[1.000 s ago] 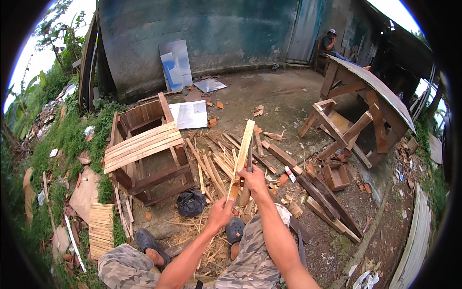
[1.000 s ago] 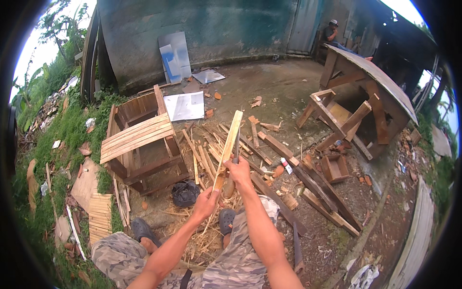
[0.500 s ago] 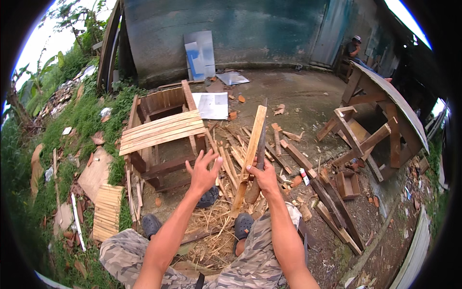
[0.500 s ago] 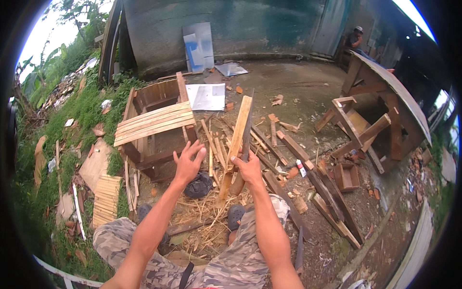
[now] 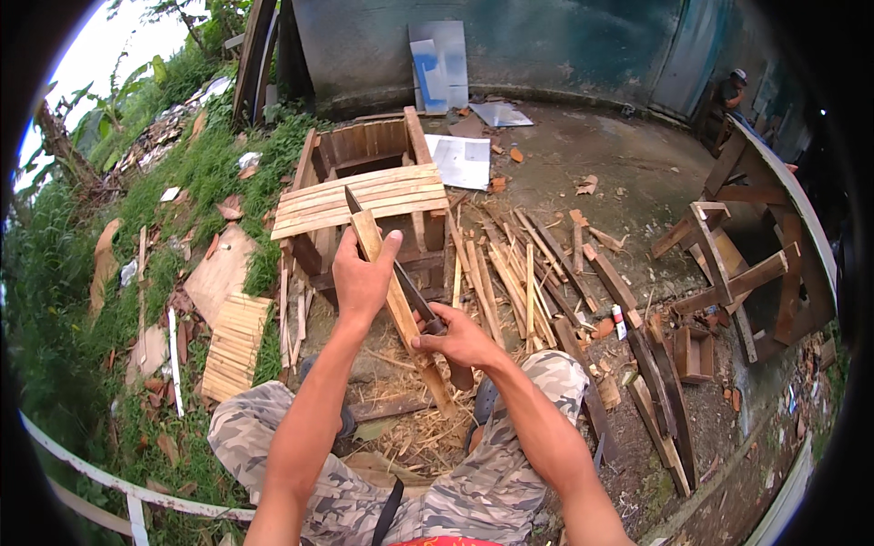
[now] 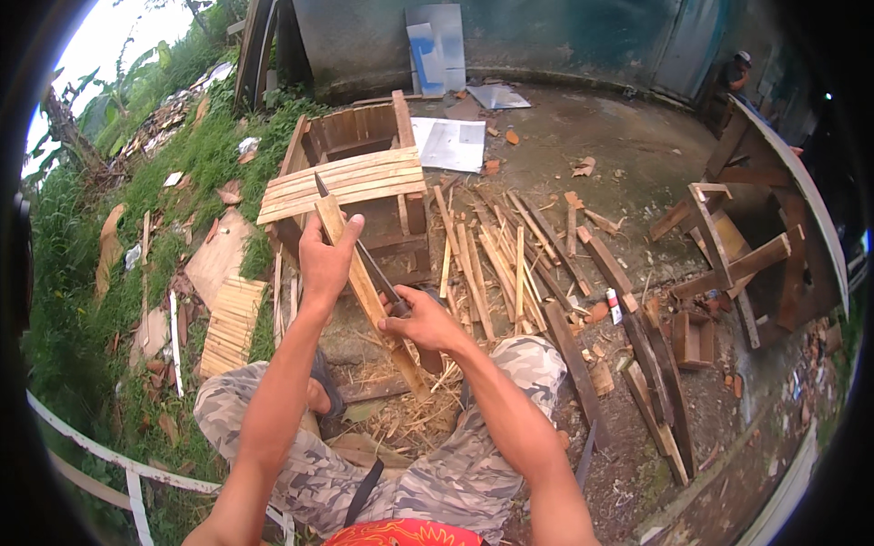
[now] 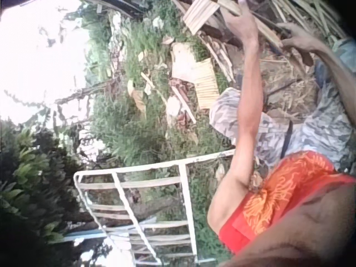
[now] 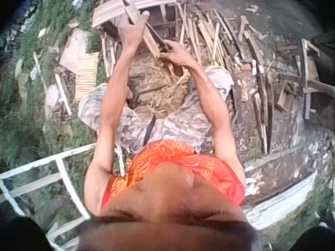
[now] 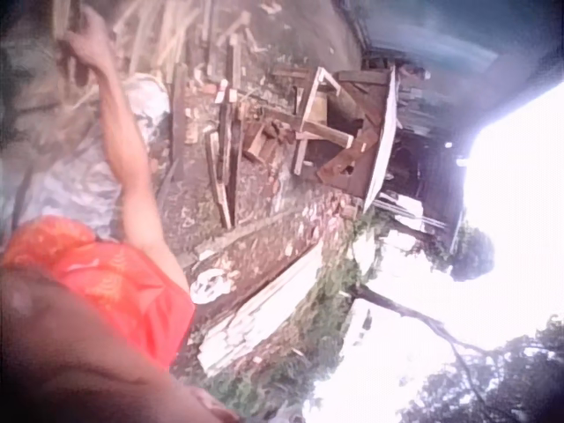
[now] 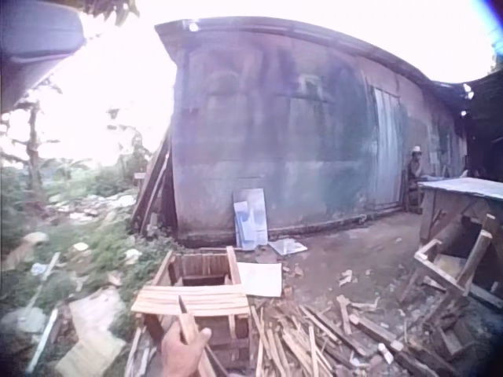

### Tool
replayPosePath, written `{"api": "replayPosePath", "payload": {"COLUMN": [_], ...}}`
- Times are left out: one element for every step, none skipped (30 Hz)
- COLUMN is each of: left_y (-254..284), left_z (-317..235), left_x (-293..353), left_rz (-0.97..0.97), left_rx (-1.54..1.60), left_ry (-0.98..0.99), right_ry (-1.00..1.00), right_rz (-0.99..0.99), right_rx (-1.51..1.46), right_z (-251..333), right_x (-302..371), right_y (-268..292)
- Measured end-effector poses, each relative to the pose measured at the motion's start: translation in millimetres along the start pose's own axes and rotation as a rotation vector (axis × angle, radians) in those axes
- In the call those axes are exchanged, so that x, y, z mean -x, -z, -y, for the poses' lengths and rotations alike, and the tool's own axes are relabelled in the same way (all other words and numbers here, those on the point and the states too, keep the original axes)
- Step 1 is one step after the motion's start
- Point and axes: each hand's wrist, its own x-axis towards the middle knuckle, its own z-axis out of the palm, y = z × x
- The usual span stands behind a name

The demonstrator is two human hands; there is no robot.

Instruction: The person sits on the ground and uses a curved blade to shave thin strips from a wooden stick, repeatedly peeling the wood and placing the shavings on the ground. The person occasionally lifts the stick to inspect it before continuing to shave.

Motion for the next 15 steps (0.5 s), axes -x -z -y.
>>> {"api": "replayPosePath", "payload": {"left_y": [8, 12, 16, 18, 21, 25, 29, 30, 34, 39, 41, 39, 39, 37, 36], "left_z": [5, 10, 15, 20, 26, 32, 38, 45, 53, 62, 71, 82, 93, 103, 113], "left_x": [3, 9, 14, 20, 25, 31, 37, 44, 51, 59, 67, 78, 90, 101, 111], "left_rz": [0.000, -0.068, -0.137, -0.195, -0.237, -0.267, -0.293, -0.324, -0.297, -0.276, -0.262, -0.288, -0.278, -0.269, -0.258], "left_rx": [-0.039, -0.019, -0.005, 0.005, 0.025, 0.043, 0.061, 0.065, 0.075, 0.079, 0.074, 0.006, -0.056, -0.116, -0.175], "left_ry": [0.025, -0.047, -0.109, -0.145, -0.170, -0.166, -0.161, -0.175, -0.098, -0.045, 0.037, 0.000, 0.029, 0.051, 0.073], "right_ry": [0.012, -0.004, 0.045, 0.062, 0.044, 0.036, 0.026, 0.011, -0.063, -0.055, -0.075, -0.102, -0.139, -0.142, -0.150], "right_rz": [0.026, 0.038, 0.034, -0.017, -0.068, -0.127, -0.206, -0.243, -0.299, -0.341, -0.383, -0.396, -0.402, -0.410, -0.418], "right_rx": [-0.023, -0.005, 0.035, 0.077, 0.099, 0.173, 0.276, 0.302, 0.329, 0.389, 0.402, 0.404, 0.390, 0.404, 0.418], "right_z": [-3, -6, -10, -13, -17, -20, -23, -24, -25, -25, -25, -23, -22, -20, -19], "right_x": [-2, -5, -7, -9, -9, -9, -9, -8, -8, -6, -6, -4, -3, -1, -1], "right_y": [-5, -10, -14, -17, -19, -18, -17, -15, -14, -11, -10, -7, -6, -5, -4]}}
